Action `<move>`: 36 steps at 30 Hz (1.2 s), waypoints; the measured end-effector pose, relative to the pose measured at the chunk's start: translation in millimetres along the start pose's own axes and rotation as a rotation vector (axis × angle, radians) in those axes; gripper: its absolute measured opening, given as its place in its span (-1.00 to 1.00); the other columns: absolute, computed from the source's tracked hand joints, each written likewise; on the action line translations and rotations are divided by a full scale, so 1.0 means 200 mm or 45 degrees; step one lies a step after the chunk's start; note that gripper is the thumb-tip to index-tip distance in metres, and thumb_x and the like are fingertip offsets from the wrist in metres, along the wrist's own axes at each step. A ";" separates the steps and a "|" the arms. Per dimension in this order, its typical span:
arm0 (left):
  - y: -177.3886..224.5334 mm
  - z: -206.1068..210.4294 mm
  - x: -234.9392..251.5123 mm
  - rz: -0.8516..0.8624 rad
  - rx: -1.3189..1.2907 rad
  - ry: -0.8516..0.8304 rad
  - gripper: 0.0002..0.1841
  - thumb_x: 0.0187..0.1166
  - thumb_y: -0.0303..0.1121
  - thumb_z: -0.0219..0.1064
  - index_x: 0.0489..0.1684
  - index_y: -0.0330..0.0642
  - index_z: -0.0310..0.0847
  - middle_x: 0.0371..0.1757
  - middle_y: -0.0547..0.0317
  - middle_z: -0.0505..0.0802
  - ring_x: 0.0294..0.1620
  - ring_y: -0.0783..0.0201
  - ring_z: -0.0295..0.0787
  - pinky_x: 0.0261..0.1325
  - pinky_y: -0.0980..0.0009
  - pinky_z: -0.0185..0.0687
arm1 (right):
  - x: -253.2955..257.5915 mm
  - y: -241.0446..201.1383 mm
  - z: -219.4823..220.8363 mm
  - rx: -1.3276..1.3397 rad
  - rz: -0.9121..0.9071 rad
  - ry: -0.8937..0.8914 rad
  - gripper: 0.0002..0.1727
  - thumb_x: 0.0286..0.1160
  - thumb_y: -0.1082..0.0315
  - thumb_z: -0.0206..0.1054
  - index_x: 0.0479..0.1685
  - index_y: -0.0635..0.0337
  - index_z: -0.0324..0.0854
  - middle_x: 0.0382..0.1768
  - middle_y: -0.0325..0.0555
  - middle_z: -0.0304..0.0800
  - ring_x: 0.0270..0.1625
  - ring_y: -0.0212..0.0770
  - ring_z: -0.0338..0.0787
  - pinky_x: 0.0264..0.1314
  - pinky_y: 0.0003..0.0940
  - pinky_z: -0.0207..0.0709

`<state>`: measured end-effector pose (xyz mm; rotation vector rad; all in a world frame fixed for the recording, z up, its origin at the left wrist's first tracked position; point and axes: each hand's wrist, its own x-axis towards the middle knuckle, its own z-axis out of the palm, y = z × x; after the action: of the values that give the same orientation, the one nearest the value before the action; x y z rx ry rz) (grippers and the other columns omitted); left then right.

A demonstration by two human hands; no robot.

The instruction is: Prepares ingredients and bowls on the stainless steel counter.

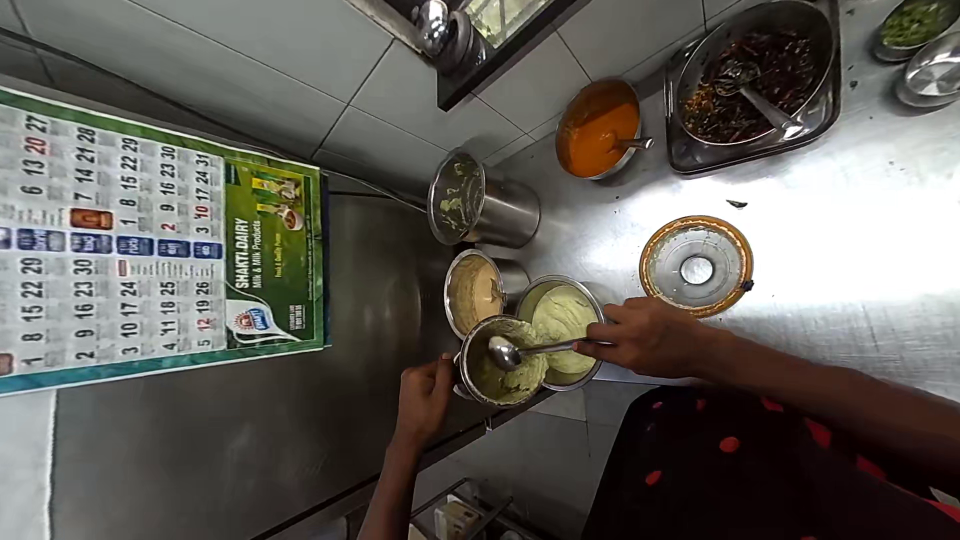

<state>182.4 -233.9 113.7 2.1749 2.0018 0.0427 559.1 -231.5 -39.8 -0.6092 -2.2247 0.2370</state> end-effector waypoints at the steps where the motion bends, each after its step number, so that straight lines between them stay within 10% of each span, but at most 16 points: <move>1: 0.01 0.00 0.01 0.012 0.010 -0.006 -0.40 0.77 -0.08 -0.09 -0.92 0.05 0.34 -0.86 0.39 0.43 -0.84 0.47 0.30 -0.74 0.42 0.17 | 0.04 -0.01 0.02 0.007 -0.026 -0.012 -0.64 0.66 0.49 0.15 0.23 0.01 0.78 -0.15 -0.18 0.74 -0.28 -0.14 0.61 -0.46 -0.28 0.36; 12: 0.06 0.03 0.02 0.195 0.032 0.061 -0.40 0.78 -0.07 -0.11 -0.89 0.02 0.34 -0.84 0.41 0.43 -0.81 0.50 0.34 -0.71 0.44 0.23 | 0.10 -0.01 0.18 0.493 0.410 -0.344 -0.60 0.63 0.34 0.27 0.37 -0.27 0.74 -0.19 -0.14 0.73 -0.31 -0.10 0.75 -0.35 -0.10 0.60; 22: 0.06 0.05 0.09 0.261 0.070 0.126 -0.41 0.78 -0.12 -0.10 -0.92 0.01 0.29 -0.86 0.40 0.41 -0.82 0.50 0.32 -0.72 0.45 0.20 | 0.07 -0.11 0.14 0.098 0.057 -0.146 -0.70 0.61 0.42 0.26 0.22 0.03 0.77 -0.15 -0.13 0.70 -0.33 -0.11 0.64 -0.53 -0.26 0.41; 29: 0.06 0.06 0.10 0.255 0.116 0.110 -0.40 0.78 -0.12 -0.10 -0.92 0.01 0.28 -0.86 0.38 0.41 -0.82 0.48 0.32 -0.72 0.42 0.21 | 0.13 -0.01 0.06 0.359 0.439 -0.312 -0.49 0.54 0.39 0.31 0.47 -0.31 0.67 -0.13 -0.12 0.70 -0.35 -0.08 0.72 -0.44 -0.11 0.55; 36: 0.06 0.06 0.09 0.229 0.050 0.129 -0.40 0.78 -0.11 -0.09 -0.92 0.01 0.27 -0.86 0.40 0.39 -0.83 0.50 0.29 -0.72 0.46 0.18 | 0.14 -0.15 0.16 0.252 0.234 -0.328 -0.56 0.53 0.49 0.33 0.39 -0.02 0.68 -0.05 -0.03 0.71 -0.30 -0.04 0.73 -0.46 -0.18 0.58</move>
<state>196.9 -218.3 101.4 2.4177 1.8660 0.1420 509.7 -242.6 -31.4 -0.7068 -2.3521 0.6541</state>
